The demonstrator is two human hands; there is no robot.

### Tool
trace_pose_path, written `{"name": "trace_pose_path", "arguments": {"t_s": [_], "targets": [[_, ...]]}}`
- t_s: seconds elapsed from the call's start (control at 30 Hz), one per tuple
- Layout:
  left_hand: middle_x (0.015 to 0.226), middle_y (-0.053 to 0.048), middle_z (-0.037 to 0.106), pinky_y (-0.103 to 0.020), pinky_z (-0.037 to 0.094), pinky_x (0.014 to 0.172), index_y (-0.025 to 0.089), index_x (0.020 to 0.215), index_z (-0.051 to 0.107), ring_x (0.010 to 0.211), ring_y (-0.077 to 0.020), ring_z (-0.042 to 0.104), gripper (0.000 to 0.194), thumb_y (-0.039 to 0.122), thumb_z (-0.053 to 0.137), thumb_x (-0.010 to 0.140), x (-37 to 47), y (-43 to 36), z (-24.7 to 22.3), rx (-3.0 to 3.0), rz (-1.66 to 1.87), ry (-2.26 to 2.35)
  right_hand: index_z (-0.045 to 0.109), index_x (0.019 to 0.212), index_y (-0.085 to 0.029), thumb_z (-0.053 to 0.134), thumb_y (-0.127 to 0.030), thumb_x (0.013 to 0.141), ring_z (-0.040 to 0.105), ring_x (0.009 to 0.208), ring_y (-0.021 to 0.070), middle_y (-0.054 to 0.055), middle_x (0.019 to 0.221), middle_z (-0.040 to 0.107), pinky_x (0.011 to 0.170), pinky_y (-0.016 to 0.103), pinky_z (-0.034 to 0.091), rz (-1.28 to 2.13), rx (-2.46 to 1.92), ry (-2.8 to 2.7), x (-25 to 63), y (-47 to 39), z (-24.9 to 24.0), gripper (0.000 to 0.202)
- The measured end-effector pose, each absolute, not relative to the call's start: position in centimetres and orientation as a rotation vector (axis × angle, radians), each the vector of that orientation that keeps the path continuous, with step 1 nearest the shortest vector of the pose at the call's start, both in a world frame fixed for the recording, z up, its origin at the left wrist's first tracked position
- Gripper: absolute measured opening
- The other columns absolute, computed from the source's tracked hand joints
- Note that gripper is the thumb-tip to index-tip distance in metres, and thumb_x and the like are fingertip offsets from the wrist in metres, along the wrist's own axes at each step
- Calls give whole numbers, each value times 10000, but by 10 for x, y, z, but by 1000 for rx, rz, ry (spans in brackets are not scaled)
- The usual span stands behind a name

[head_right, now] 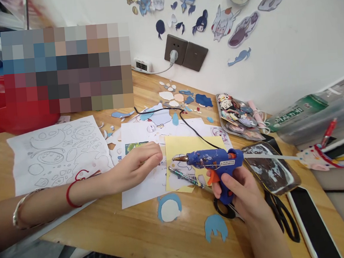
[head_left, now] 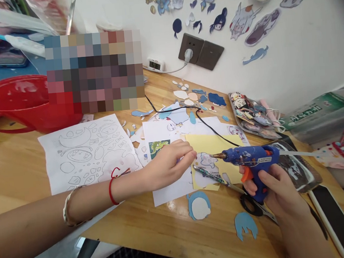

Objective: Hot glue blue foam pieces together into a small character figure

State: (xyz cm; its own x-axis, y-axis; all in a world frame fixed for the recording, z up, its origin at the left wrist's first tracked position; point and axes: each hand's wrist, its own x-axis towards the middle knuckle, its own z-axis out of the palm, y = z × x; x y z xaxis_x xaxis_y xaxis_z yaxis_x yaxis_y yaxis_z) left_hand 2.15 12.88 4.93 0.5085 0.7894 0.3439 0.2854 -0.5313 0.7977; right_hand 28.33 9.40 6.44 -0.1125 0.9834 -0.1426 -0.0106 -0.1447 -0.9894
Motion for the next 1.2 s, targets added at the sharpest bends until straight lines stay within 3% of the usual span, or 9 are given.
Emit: {"name": "trace_pose_path", "arguments": {"t_s": [0.3,0.43,0.5,0.6,0.67,0.77,0.93,1.03,1.2], "targets": [[808,-29,650,-292,436,762,186,765,665,795,-149,556,84,226,598,798,22,134,44,2071,988,936,613,829,-198,670,-317,734,496,470,99,46,727,641,416,230,410,1419,-1229,-1173,283,95,66,163],[689,-29,638,-335,436,723,172,647,654,721,-172,545,224,314,582,805,17,141,41,2200,834,1108,609,840,-204,662,-315,742,491,483,106,45,749,632,425,247,427,1420,-1233,-1141,282,95,68,157],[783,-56,649,-377,429,757,175,776,680,790,-204,545,181,164,507,826,14,144,41,2334,672,1129,605,831,-209,658,-308,748,494,486,108,37,736,625,430,248,430,1423,-1229,-1129,283,95,68,140],[1026,-96,602,-404,415,852,166,1100,600,989,-240,505,513,-59,420,676,12,145,47,2362,576,1094,605,825,-205,658,-306,749,498,487,106,33,715,622,433,240,426,1430,-1223,-1135,285,95,67,137],[1141,-112,537,-385,390,928,141,1223,502,1089,-232,458,643,-70,420,621,13,142,54,2245,632,1064,603,821,-201,660,-313,748,496,482,106,25,651,611,431,231,421,1432,-1222,-1138,286,95,66,146],[1226,-105,484,-358,370,969,151,1283,433,1121,-209,450,625,29,494,674,20,136,66,2037,718,1001,594,801,-199,660,-316,749,496,471,107,4,548,576,427,214,416,1429,-1225,-1143,286,96,64,144],[1073,-42,601,-320,456,809,213,1043,635,915,-175,563,299,337,577,778,30,135,74,1811,764,928,607,814,-189,664,-327,745,497,468,98,10,556,585,422,194,413,1423,-1226,-1171,286,96,65,164],[868,-23,646,-287,451,756,198,804,698,853,-154,576,175,308,562,807,32,137,71,1784,839,917,596,793,-192,664,-316,746,496,471,93,8,580,590,425,191,405,1412,-1223,-1166,285,96,66,148],[759,-4,622,-281,437,710,193,670,683,755,-138,569,104,286,674,716,28,135,68,1777,835,1019,604,813,-194,658,-316,750,492,476,97,16,611,599,428,204,407,1416,-1213,-1167,285,96,65,148]]}}
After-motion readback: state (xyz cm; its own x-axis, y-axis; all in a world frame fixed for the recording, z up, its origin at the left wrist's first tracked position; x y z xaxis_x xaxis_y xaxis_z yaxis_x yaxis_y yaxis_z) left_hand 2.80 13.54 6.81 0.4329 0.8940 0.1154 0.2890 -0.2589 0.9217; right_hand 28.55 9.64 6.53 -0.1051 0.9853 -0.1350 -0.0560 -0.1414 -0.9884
